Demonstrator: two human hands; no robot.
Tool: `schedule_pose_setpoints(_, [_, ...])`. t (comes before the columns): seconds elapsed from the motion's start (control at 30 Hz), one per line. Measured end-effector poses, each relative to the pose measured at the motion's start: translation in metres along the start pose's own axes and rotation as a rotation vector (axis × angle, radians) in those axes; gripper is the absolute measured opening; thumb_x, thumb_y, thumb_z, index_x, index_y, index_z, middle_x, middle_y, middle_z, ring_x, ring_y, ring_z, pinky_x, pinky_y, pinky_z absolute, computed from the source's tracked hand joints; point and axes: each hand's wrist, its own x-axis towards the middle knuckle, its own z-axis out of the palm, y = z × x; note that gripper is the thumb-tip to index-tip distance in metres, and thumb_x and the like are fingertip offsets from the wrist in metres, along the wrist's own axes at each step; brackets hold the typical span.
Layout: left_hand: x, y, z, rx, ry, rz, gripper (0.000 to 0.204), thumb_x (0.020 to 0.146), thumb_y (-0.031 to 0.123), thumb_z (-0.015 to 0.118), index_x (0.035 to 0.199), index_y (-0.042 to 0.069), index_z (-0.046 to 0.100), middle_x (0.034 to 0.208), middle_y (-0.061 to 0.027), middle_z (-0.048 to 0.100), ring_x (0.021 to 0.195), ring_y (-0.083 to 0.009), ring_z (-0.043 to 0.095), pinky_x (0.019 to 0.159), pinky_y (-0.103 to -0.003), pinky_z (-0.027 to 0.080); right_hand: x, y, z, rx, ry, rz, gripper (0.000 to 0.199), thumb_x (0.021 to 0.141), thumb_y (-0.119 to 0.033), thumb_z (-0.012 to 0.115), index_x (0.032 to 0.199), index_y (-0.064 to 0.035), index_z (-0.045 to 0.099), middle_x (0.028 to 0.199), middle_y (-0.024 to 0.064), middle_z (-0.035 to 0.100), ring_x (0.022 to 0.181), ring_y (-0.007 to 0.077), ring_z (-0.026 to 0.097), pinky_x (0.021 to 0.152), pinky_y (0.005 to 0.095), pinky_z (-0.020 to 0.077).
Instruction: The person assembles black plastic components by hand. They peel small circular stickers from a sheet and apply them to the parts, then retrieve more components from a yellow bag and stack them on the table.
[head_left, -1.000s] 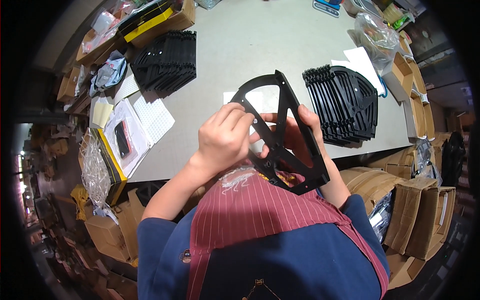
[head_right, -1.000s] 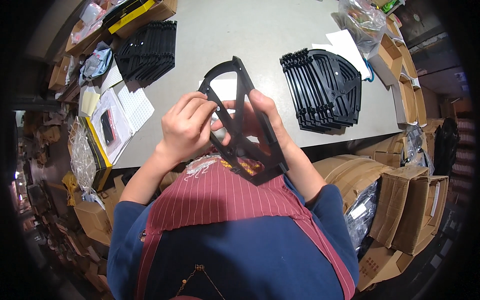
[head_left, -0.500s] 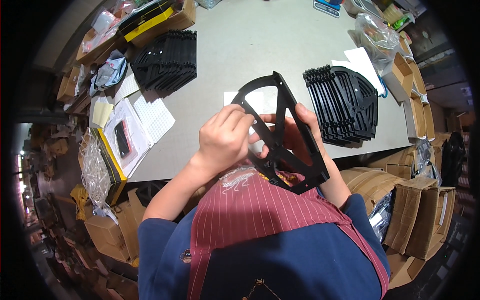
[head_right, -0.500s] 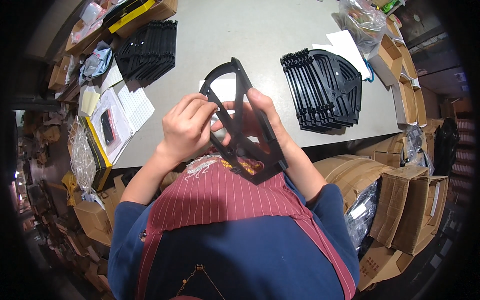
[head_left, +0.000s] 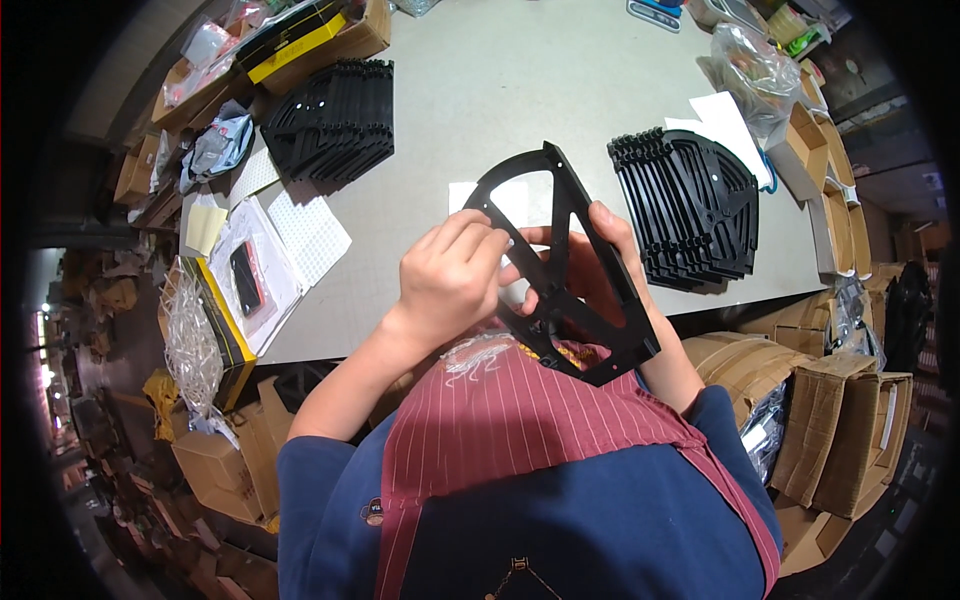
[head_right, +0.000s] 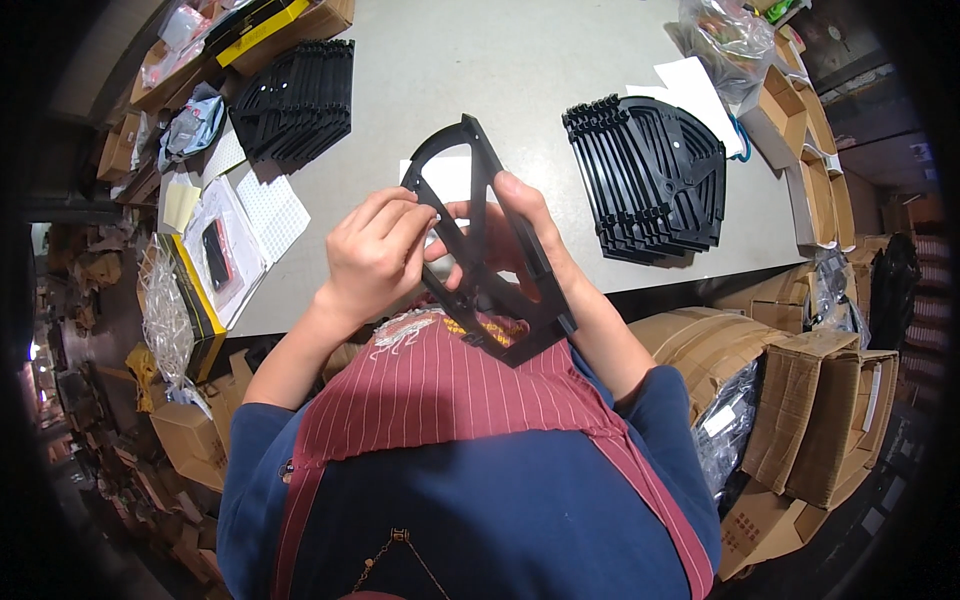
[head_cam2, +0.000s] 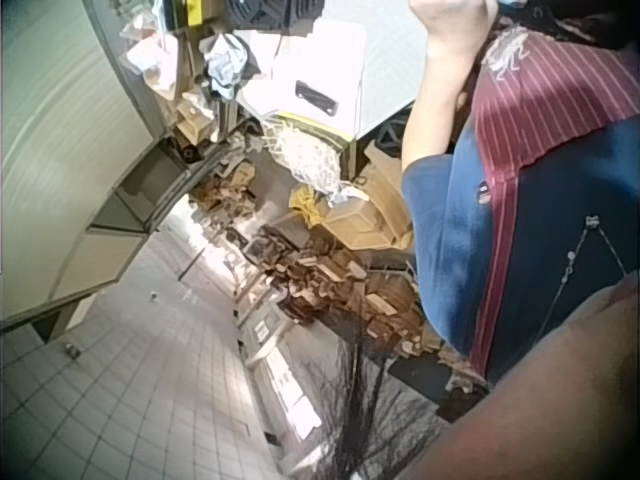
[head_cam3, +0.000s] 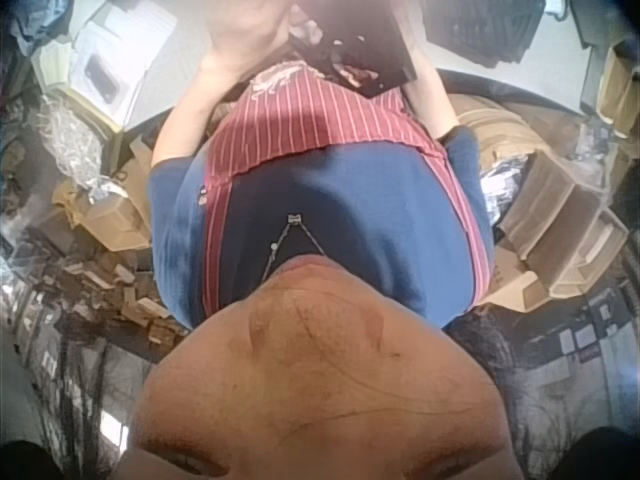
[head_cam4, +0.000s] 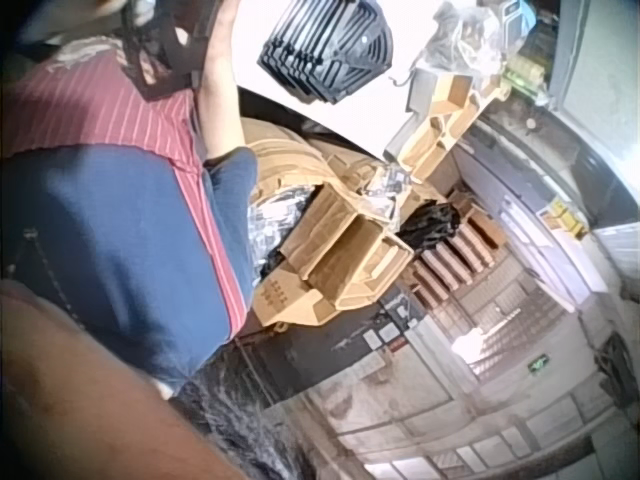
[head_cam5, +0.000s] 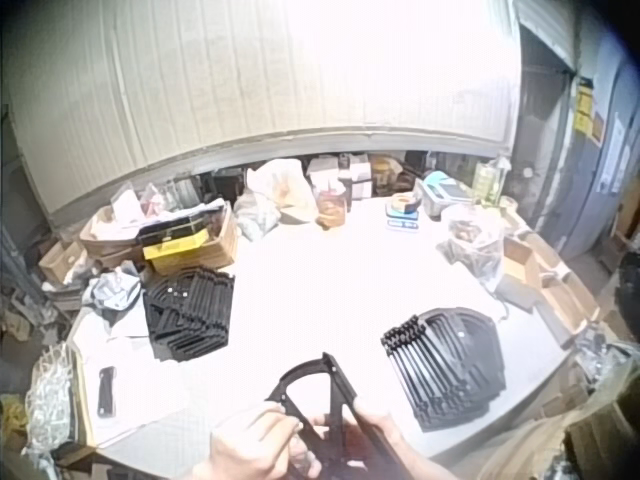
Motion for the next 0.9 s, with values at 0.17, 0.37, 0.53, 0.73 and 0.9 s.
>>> schedule_pose_setpoints(0.17, [-0.0008,-0.0015,0.0032,-0.032,0.003,-0.019,0.018,0.072,0.002,0.073,0.090,0.004,0.071,0.087,-0.0082,0.070,0.090,-0.0248,0.070,0.071,-0.033,0.056,0.0013,-0.0004,-0.0016,-0.038,0.027,-0.004,0.100,0.088,-0.077,0.047,0.135,0.0111,0.048,0.101,0.0266,0.069,0.076,0.0321,0.073,0.070,0.0409,0.0626])
schedule_pose_setpoints(0.37, [-0.0008,-0.0029,0.0057,-0.056,0.014,-0.038,0.017,0.073,0.002,0.073,0.090,0.004,0.071,0.086,-0.0081,0.070,0.090,-0.0249,0.070,0.071,-0.034,0.056,0.0016,0.0001,-0.0028,-0.035,0.049,0.005,0.102,0.087,-0.078,0.048,0.135,0.0114,0.049,0.098,0.0251,0.070,0.074,0.0315,0.073,0.070,0.0408,0.0629])
schedule_pose_setpoints(0.53, [-0.0033,-0.0062,0.0077,-0.074,0.012,-0.054,0.017,0.073,0.001,0.073,0.090,0.004,0.071,0.085,-0.0079,0.070,0.091,-0.0246,0.071,0.070,-0.034,0.056,0.0029,-0.0003,-0.0027,-0.033,0.034,0.011,0.103,0.087,-0.079,0.047,0.135,0.0122,0.048,0.098,0.0249,0.070,0.075,0.0311,0.073,0.070,0.0398,0.0630])
schedule_pose_setpoints(0.73, [-0.0051,-0.0005,0.0088,-0.033,0.015,-0.075,0.017,0.072,0.001,0.073,0.088,0.005,0.071,0.084,-0.0080,0.070,0.092,-0.0258,0.071,0.071,-0.035,0.056,0.0037,-0.0001,-0.0011,-0.052,0.057,0.016,0.103,0.087,-0.079,0.046,0.135,0.0117,0.048,0.097,0.0243,0.070,0.075,0.0294,0.073,0.070,0.0379,0.0625])
schedule_pose_setpoints(0.9, [-0.0042,-0.0009,0.0110,-0.034,0.002,-0.092,0.017,0.071,0.001,0.072,0.088,0.005,0.070,0.085,-0.0088,0.070,0.094,-0.0265,0.071,0.071,-0.036,0.057,0.0038,0.0008,0.0008,-0.041,0.090,0.037,0.102,0.087,-0.080,0.044,0.134,0.0102,0.050,0.097,0.0237,0.070,0.076,0.0275,0.073,0.071,0.0360,0.0622])
